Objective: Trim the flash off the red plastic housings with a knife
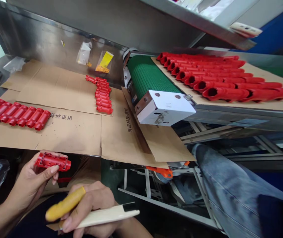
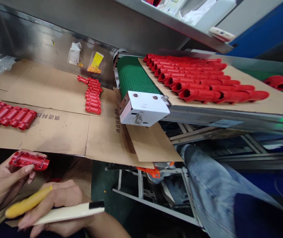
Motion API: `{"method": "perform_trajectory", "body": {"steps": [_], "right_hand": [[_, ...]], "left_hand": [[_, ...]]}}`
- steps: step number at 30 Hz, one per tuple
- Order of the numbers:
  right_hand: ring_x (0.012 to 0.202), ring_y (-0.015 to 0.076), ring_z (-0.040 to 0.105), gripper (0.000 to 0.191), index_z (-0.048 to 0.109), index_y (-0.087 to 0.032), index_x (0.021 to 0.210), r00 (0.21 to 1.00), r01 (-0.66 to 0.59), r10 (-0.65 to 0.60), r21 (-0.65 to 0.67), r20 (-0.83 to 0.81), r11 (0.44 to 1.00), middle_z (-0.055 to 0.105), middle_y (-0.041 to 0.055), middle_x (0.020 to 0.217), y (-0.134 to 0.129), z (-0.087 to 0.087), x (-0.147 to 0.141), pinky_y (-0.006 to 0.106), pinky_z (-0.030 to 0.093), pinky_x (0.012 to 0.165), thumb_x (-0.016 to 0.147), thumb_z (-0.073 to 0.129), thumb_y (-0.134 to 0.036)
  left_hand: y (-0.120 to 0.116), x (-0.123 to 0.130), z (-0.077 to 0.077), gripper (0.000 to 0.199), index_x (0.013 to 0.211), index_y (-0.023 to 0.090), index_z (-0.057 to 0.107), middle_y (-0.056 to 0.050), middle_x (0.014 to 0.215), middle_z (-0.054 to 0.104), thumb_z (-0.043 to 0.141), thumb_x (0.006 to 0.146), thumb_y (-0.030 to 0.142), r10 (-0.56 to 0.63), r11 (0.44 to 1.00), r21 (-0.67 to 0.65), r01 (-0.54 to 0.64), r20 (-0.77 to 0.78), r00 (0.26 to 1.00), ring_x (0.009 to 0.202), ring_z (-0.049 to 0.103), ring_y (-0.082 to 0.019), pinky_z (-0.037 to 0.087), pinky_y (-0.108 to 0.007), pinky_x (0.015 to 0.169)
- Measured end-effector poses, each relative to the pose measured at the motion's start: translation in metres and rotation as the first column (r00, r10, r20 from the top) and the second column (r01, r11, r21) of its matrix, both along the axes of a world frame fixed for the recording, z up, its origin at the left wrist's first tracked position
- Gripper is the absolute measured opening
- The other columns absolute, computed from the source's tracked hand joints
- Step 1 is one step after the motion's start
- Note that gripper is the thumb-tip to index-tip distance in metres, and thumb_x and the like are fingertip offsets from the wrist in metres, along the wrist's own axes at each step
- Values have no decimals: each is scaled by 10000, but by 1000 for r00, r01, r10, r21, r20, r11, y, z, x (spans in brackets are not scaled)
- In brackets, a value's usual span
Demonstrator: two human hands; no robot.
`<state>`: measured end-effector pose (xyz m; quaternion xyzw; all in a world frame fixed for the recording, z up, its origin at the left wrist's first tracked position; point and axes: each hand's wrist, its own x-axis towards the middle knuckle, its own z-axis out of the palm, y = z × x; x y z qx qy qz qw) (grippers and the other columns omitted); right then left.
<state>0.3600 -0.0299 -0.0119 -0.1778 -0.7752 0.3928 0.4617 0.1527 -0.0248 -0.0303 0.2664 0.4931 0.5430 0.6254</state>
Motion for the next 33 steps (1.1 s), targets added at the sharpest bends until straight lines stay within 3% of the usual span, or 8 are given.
{"method": "perform_trajectory", "body": {"steps": [4,7,13,16,22,27,29,33], "right_hand": [[998,169,826,86,762,-217,1112,929,356,-362,-79,-75,931,851,69,1058,0,-11,-7,282,693,905,1073,686,-226],[1058,219,805,319,717,-202,1345,865,501,-498,69,-60,863,827,122,1159,3,-25,-15,338,702,908,1035,700,-129],[1014,235,783,371,718,-166,1356,858,513,-504,193,-96,837,803,147,1156,6,-32,-23,347,710,850,998,711,-68],[1021,236,780,398,708,-169,1372,860,509,-505,201,-73,837,802,140,1154,5,-31,-22,345,709,858,991,702,-53],[1042,251,807,324,706,-176,1304,876,477,-482,107,21,872,809,141,1177,3,-32,-18,368,706,905,991,683,-97],[993,275,791,434,626,-172,1461,867,419,-487,371,108,829,814,173,1151,8,-39,-6,397,719,792,1034,626,-99],[945,260,801,381,684,-193,1387,820,529,-569,304,56,792,828,139,1087,11,-42,0,389,718,804,1028,622,-84],[740,189,811,218,766,-217,1174,695,715,-719,-135,20,686,837,60,929,12,-38,6,302,711,718,1027,646,-108]], "left_hand": [[-7,1,4,359,971,233,793,-72,1169,817,1004,696,325,53,998,53,-47,-134,989,1010,772,-238,642,-228,746],[-9,-1,3,308,970,242,786,-79,1171,807,972,739,326,46,990,142,-11,-251,967,1094,762,-275,654,-250,763],[-9,-8,-7,272,1001,258,780,-84,1172,806,941,785,298,11,968,240,73,-331,944,1084,777,-284,690,-301,788],[-11,-8,-8,268,1000,251,775,-81,1185,798,936,796,317,35,978,209,29,-298,954,1068,777,-273,680,-273,748],[-11,-2,-5,318,966,206,789,-102,1154,807,980,730,298,55,982,188,-3,-271,961,888,783,-249,670,-277,665],[-7,6,7,409,996,203,786,-23,891,811,1012,696,365,50,998,26,-50,-34,998,557,642,-110,610,-232,587],[-5,6,10,489,1053,211,747,-31,908,829,1026,677,354,57,998,-5,-56,28,998,544,635,-109,582,-224,547],[-3,4,10,609,1155,209,669,-127,1075,848,1028,684,352,51,999,-17,-50,32,998,710,745,-189,584,-236,568]]}}
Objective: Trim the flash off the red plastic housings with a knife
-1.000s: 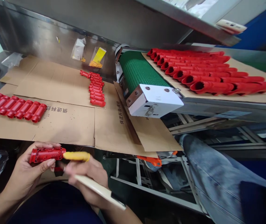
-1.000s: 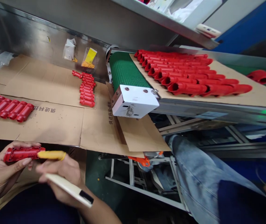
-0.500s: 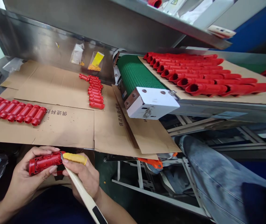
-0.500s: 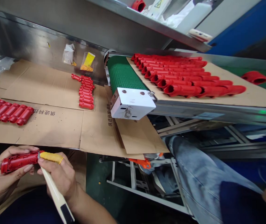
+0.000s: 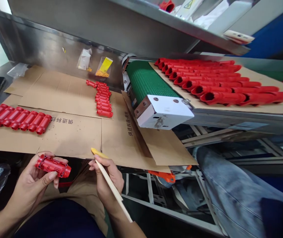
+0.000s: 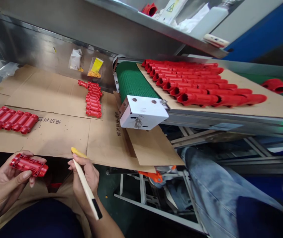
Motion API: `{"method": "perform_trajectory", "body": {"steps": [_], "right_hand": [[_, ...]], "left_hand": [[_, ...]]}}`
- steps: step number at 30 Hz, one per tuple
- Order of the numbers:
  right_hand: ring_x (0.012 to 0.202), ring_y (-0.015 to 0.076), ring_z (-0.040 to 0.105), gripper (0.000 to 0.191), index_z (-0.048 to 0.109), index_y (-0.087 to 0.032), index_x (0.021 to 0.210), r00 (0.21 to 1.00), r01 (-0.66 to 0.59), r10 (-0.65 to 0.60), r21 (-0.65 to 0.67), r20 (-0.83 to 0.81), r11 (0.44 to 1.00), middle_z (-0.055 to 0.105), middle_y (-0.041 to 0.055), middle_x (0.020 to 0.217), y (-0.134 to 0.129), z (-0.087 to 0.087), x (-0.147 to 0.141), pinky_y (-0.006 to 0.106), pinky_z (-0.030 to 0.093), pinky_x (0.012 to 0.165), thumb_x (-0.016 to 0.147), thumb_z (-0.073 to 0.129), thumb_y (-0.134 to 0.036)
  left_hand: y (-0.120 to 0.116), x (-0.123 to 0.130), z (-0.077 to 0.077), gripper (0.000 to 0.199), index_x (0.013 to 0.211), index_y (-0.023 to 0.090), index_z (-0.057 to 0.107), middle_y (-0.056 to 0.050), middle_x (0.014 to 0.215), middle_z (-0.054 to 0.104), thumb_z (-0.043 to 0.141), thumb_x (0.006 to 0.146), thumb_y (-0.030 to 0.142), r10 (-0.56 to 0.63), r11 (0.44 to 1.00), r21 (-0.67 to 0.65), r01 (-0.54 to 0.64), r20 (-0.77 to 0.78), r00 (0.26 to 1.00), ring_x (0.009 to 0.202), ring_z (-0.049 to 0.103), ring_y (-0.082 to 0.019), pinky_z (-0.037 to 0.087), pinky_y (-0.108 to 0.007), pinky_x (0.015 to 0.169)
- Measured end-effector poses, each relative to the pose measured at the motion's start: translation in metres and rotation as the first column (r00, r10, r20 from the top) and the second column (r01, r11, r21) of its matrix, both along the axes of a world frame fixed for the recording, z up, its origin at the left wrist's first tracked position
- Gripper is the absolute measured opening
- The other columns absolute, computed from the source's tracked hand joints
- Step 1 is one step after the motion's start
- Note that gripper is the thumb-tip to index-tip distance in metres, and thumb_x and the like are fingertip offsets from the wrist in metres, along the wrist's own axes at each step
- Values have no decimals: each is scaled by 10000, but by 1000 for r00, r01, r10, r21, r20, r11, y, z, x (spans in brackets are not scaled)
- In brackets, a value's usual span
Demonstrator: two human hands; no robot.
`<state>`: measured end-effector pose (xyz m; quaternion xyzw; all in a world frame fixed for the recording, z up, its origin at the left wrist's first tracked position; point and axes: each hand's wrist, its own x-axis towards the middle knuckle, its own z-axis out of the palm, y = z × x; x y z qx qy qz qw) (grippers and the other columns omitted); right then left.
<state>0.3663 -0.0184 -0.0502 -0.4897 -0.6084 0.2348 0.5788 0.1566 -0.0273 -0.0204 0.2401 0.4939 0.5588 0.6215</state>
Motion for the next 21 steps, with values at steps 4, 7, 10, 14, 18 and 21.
{"method": "perform_trajectory", "body": {"steps": [4,7,10,14,18,21], "right_hand": [[917,229,824,170,819,-242,1099,998,-50,50,-21,-26,999,851,75,995,-1,6,1,363,712,848,982,734,-152],[936,231,814,177,828,-252,1105,999,-36,36,-18,-10,999,853,73,987,-2,4,2,379,703,880,980,745,-159],[915,234,818,153,827,-251,1109,1000,-16,16,-36,-16,999,856,76,980,-2,-1,4,377,701,857,997,740,-194],[890,239,824,117,821,-238,1087,997,-54,50,-64,-58,997,853,83,962,-1,-8,-1,366,706,799,1021,728,-267],[835,225,817,131,813,-249,1096,995,-75,73,-28,-64,997,846,67,936,1,-11,-12,342,698,764,1035,708,-300],[799,211,806,139,802,-261,1120,996,-64,65,26,-56,998,835,50,898,0,-10,-15,326,692,772,1039,692,-287]], "left_hand": [[-1,3,-3,591,1193,204,652,-139,1109,834,998,737,353,-41,999,18,42,-8,999,830,771,-220,584,-238,608],[-3,3,-6,589,1220,207,637,-133,1102,829,979,763,354,-66,997,31,66,2,998,764,739,-188,570,-248,614],[9,-9,-5,628,1230,227,592,-97,990,830,966,761,412,-117,991,56,120,-53,992,641,685,-167,544,-263,580],[68,-33,11,441,1140,239,566,-69,865,803,796,865,496,-212,925,90,368,-683,699,719,749,-252,563,-324,651],[137,-32,30,416,1176,116,624,-247,926,811,590,909,435,-173,859,-234,454,-970,-172,875,784,-418,568,-465,759],[161,-21,34,402,1128,56,674,-343,906,793,532,899,354,-180,868,-298,397,-934,-309,891,785,-507,561,-520,746]]}}
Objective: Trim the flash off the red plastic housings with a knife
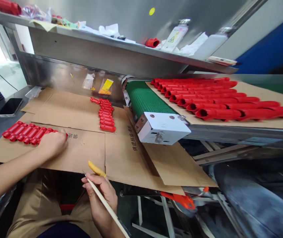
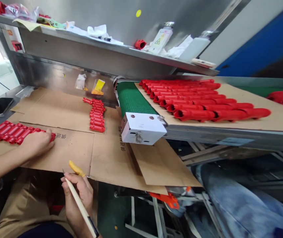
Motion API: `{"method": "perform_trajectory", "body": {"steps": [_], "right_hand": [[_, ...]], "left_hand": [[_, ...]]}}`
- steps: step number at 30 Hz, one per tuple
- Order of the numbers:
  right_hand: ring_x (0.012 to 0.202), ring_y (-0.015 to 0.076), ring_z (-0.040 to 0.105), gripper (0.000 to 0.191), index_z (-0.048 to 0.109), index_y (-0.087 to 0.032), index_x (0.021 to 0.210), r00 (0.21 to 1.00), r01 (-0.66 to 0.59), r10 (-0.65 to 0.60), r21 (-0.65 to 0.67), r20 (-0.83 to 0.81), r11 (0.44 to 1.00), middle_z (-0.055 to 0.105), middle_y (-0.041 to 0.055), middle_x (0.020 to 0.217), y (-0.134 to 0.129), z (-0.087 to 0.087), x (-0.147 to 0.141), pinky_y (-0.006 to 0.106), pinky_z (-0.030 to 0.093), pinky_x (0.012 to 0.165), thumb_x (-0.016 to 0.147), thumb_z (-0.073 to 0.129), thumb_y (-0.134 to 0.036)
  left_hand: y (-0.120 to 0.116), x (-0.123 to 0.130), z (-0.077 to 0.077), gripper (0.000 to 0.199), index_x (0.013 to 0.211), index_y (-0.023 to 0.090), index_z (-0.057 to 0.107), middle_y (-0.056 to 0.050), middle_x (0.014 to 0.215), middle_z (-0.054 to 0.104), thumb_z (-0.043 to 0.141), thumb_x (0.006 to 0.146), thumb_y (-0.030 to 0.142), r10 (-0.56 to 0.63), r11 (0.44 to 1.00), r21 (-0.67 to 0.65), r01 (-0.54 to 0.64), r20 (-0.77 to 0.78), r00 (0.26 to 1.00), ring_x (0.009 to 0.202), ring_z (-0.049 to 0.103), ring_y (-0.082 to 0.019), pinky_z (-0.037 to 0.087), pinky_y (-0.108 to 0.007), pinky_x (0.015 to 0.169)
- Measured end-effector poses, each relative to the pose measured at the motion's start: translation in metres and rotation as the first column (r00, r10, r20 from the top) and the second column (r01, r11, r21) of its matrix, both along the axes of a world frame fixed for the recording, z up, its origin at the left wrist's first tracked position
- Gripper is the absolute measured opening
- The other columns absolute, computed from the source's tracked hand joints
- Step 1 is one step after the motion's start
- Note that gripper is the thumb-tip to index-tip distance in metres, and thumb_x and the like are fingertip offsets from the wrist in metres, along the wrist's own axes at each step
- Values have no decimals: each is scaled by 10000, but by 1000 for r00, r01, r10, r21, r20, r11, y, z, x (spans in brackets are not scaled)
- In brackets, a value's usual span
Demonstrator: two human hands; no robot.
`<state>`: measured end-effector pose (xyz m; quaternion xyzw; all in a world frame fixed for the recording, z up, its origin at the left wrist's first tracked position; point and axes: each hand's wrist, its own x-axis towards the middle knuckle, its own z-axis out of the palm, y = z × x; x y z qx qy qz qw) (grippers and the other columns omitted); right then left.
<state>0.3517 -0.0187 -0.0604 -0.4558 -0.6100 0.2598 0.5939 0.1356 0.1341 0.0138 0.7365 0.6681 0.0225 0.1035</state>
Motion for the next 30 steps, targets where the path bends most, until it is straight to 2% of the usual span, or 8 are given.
{"method": "perform_trajectory", "body": {"steps": [7,10,13,15,19,24,27,30], "right_hand": [[834,223,791,132,808,-273,1102,997,75,-75,-25,20,997,803,63,907,-2,-3,27,339,689,812,1030,700,-295],[807,226,780,141,808,-273,1101,992,110,-112,-46,-56,993,797,71,885,4,-9,42,327,692,730,1047,678,-286],[771,225,788,161,805,-266,1115,994,84,-86,-36,-65,996,807,74,887,13,-14,52,320,702,682,1025,687,-204],[758,221,795,195,798,-260,1128,998,33,-35,-36,-48,999,811,77,909,19,-15,54,312,708,675,1004,691,-155],[808,223,802,245,779,-262,1164,1000,-21,21,-31,-17,999,812,74,929,25,-13,51,329,716,747,993,680,-118],[830,203,802,265,771,-276,1173,999,-45,44,-55,-17,997,807,57,960,19,-12,43,299,708,753,988,684,-107],[838,205,802,246,767,-276,1170,998,-53,51,-62,-41,997,806,57,959,13,-16,39,305,709,750,1000,672,-126],[840,213,802,241,765,-270,1174,998,-42,39,-69,-45,997,812,62,947,10,-18,41,315,709,745,1007,662,-130]], "left_hand": [[24,0,-3,421,1001,108,701,-378,964,782,553,892,487,-50,999,-8,49,-78,996,925,760,-583,548,-579,751],[40,-15,-3,370,935,173,682,-244,812,791,470,940,477,-85,993,-82,85,2,996,796,779,-448,543,-475,719],[48,-31,-2,408,1125,203,661,-90,691,764,415,938,470,-113,967,-215,138,128,985,598,726,-299,519,-359,605],[47,-35,-1,464,1215,194,649,-71,692,761,422,922,473,-127,959,-232,160,152,980,584,708,-282,503,-350,586],[35,-23,-4,376,1107,222,717,-105,778,776,515,908,469,-159,975,-154,161,21,987,758,747,-330,489,-378,695],[27,-8,-3,376,1157,173,708,-192,887,788,488,924,369,-96,992,-93,81,-182,979,798,774,-423,511,-449,704],[32,-9,-1,400,1189,136,687,-307,981,794,509,907,356,-98,992,-100,79,-204,974,875,773,-516,527,-512,691],[41,-15,-3,383,1151,161,692,-306,1037,807,550,901,412,-144,982,-146,122,-152,978,967,775,-513,539,-508,733]]}}
